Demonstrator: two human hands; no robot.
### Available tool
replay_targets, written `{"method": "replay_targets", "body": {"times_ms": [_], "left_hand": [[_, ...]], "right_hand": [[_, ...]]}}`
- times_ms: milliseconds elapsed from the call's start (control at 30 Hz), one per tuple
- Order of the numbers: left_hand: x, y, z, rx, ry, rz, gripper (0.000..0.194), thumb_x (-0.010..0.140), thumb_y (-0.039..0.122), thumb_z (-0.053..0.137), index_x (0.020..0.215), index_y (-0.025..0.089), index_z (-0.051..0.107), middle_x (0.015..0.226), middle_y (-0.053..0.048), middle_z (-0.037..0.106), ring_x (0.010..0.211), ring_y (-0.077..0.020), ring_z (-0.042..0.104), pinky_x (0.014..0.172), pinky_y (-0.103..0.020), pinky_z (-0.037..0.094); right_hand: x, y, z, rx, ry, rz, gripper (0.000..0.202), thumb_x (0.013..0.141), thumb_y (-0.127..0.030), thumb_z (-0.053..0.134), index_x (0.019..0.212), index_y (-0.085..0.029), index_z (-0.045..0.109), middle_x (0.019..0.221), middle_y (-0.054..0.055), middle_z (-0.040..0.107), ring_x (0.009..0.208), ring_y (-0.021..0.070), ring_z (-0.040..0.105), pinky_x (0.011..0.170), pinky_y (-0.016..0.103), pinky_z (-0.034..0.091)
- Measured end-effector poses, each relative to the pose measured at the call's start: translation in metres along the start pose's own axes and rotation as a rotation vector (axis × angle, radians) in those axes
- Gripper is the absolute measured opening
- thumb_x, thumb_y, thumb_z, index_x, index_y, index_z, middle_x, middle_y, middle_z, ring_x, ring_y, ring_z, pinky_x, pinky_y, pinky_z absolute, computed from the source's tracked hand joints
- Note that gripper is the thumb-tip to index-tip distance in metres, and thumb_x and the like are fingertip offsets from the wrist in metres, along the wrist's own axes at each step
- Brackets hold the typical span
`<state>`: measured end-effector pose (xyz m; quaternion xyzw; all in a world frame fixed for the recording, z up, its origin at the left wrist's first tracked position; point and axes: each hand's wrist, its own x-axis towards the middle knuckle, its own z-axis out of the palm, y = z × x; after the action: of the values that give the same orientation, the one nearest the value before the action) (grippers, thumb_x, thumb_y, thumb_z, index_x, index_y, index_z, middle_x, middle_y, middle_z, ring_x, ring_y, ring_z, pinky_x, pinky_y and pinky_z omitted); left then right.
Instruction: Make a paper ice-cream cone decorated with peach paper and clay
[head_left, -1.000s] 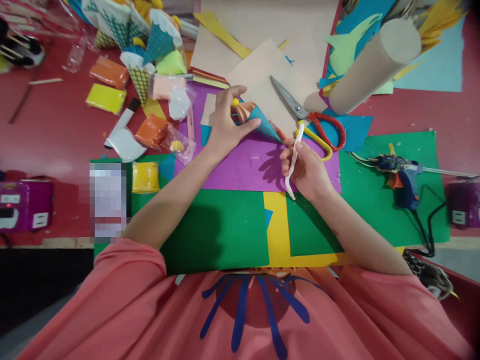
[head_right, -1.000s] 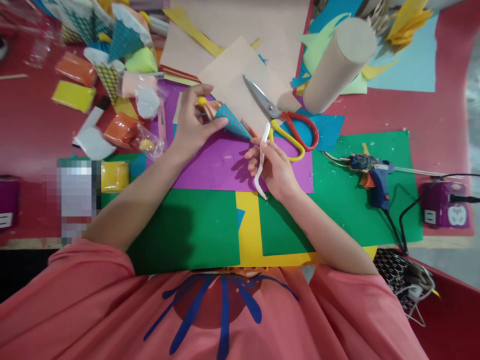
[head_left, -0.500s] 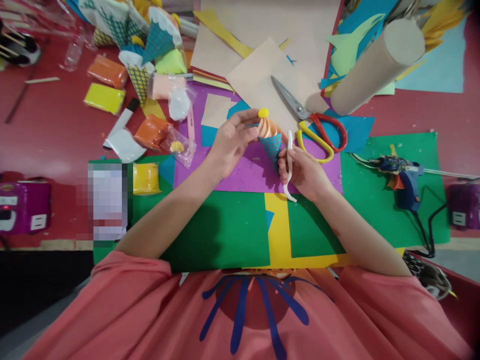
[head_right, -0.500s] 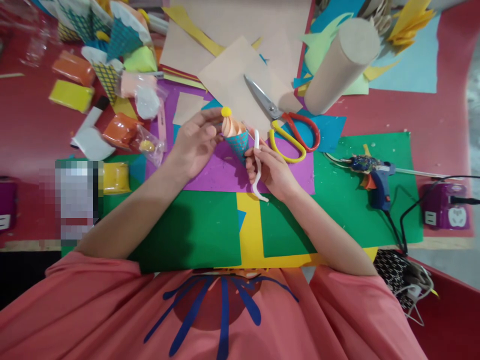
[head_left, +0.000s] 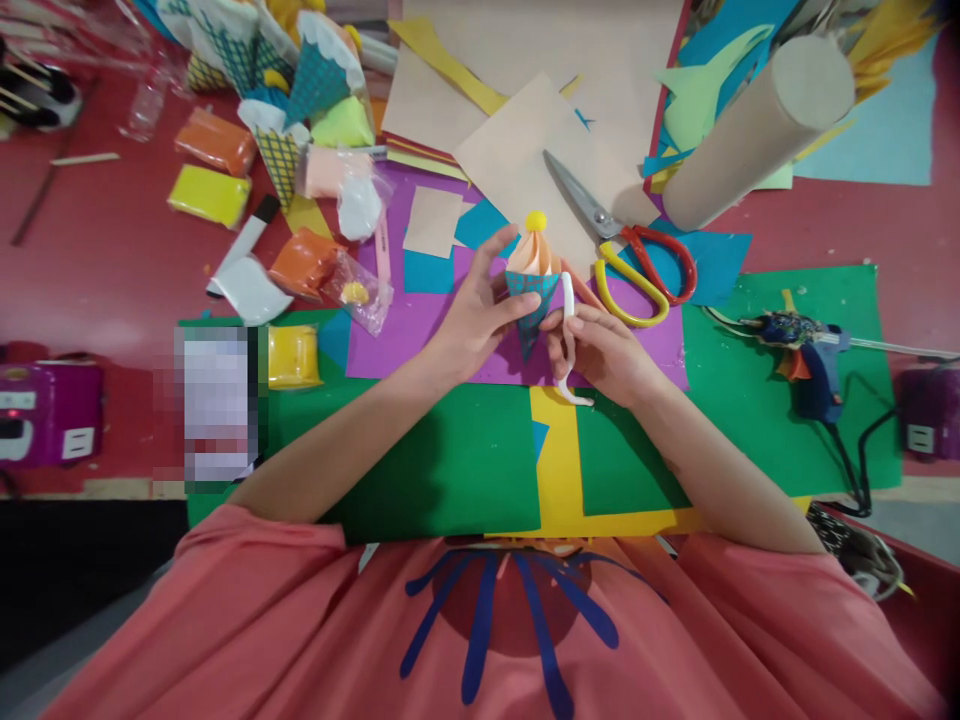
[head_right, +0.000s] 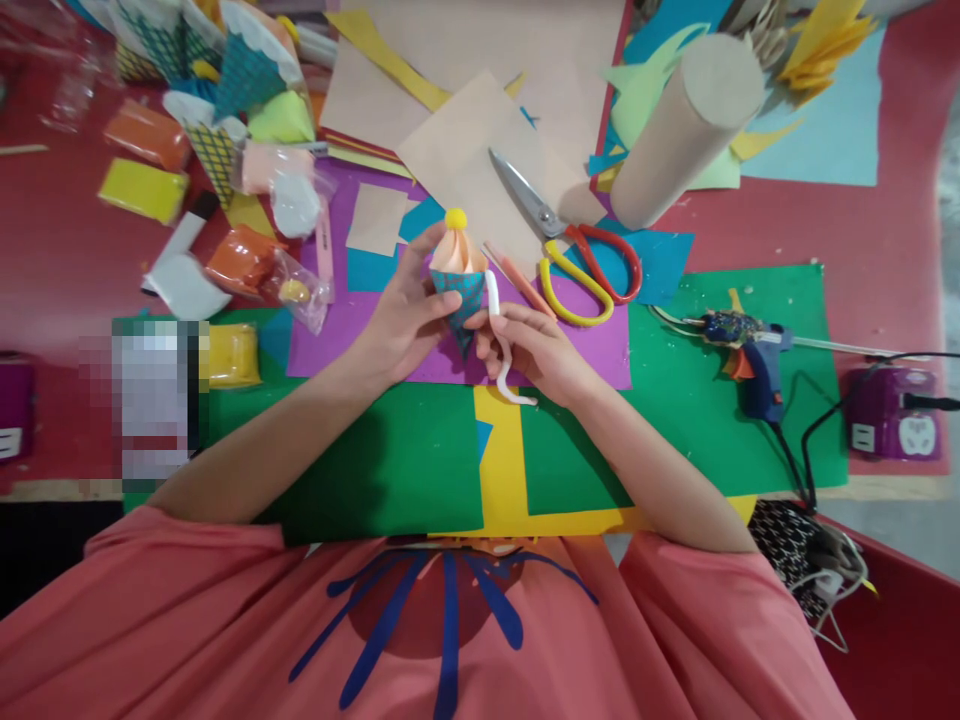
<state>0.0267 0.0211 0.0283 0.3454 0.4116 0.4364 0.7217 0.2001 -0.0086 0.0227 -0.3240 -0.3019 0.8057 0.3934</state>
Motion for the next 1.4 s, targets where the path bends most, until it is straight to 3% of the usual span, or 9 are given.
{"method": "replay_targets", "body": {"times_ms": [133,233,333,500,700,833,1000,1400], "left_hand": [[-0.008,-0.003,-0.009,-0.110,-0.113,-0.103,0.034,0.071,0.041,0.081,0.090,0.020,0.064,0.090,-0.003,0.073,0.108,-0.0256,0.071,0.089,-0.037,0.058],[-0.013,-0.010,-0.015,-0.159,-0.123,-0.183,0.038,0.072,0.047,0.080,0.094,0.020,0.064,0.089,-0.003,0.074,0.103,-0.0257,0.073,0.078,-0.034,0.059],[-0.016,-0.016,-0.015,-0.183,-0.101,-0.169,0.048,0.062,0.045,0.089,0.096,0.021,0.064,0.094,-0.003,0.076,0.091,-0.0205,0.074,0.071,-0.028,0.057],[-0.019,-0.016,-0.009,-0.209,-0.165,-0.221,0.045,0.057,0.045,0.092,0.081,0.017,0.066,0.076,0.000,0.071,0.074,-0.0148,0.070,0.071,-0.026,0.056],[-0.025,-0.016,-0.005,-0.207,-0.192,-0.312,0.040,0.060,0.039,0.090,0.077,0.015,0.063,0.062,0.005,0.059,0.056,-0.0062,0.056,0.049,-0.017,0.044],[-0.026,-0.016,-0.005,-0.164,-0.200,-0.306,0.036,0.061,0.036,0.087,0.075,0.015,0.062,0.061,0.004,0.059,0.055,-0.0058,0.054,0.049,-0.017,0.041],[-0.026,-0.015,-0.004,-0.117,-0.229,-0.288,0.033,0.059,0.027,0.086,0.075,0.015,0.059,0.064,0.004,0.059,0.056,-0.0053,0.052,0.050,-0.019,0.038],[-0.029,-0.015,-0.005,-0.053,-0.193,-0.292,0.040,0.056,0.028,0.084,0.085,0.018,0.058,0.068,0.006,0.058,0.057,-0.0060,0.050,0.052,-0.021,0.037]], "right_hand": [[-0.007,-0.006,0.003,-0.091,-0.092,-0.019,0.035,0.083,-0.047,0.076,0.093,-0.014,0.069,0.066,-0.002,0.073,0.050,0.0055,0.065,0.050,0.014,0.052],[-0.010,-0.010,0.003,-0.112,-0.171,0.023,0.036,0.085,-0.047,0.075,0.101,-0.017,0.063,0.066,-0.002,0.075,0.049,0.0080,0.065,0.046,0.016,0.050],[-0.011,-0.013,0.001,-0.125,-0.206,0.034,0.033,0.085,-0.046,0.074,0.095,-0.018,0.061,0.066,-0.001,0.076,0.048,0.0091,0.065,0.043,0.017,0.049],[-0.013,-0.013,0.003,-0.271,-0.152,0.004,0.030,0.087,-0.045,0.073,0.086,-0.014,0.070,0.065,0.000,0.073,0.048,0.0067,0.061,0.047,0.017,0.049],[-0.019,-0.013,0.009,-0.413,-0.102,-0.046,0.034,0.092,-0.049,0.065,0.089,-0.016,0.073,0.056,-0.004,0.054,0.046,0.0067,0.049,0.039,0.018,0.037],[-0.020,-0.012,0.009,-0.480,-0.111,-0.080,0.037,0.094,-0.050,0.061,0.086,-0.016,0.072,0.051,-0.006,0.047,0.045,0.0059,0.042,0.043,0.018,0.037],[-0.019,-0.009,0.008,-0.484,-0.079,-0.052,0.041,0.093,-0.055,0.060,0.081,-0.016,0.068,0.047,-0.008,0.039,0.041,0.0052,0.031,0.038,0.019,0.028],[-0.018,-0.006,0.010,-0.403,-0.065,-0.041,0.040,0.091,-0.055,0.064,0.078,-0.016,0.066,0.047,-0.009,0.037,0.040,0.0050,0.030,0.034,0.018,0.027]]}}
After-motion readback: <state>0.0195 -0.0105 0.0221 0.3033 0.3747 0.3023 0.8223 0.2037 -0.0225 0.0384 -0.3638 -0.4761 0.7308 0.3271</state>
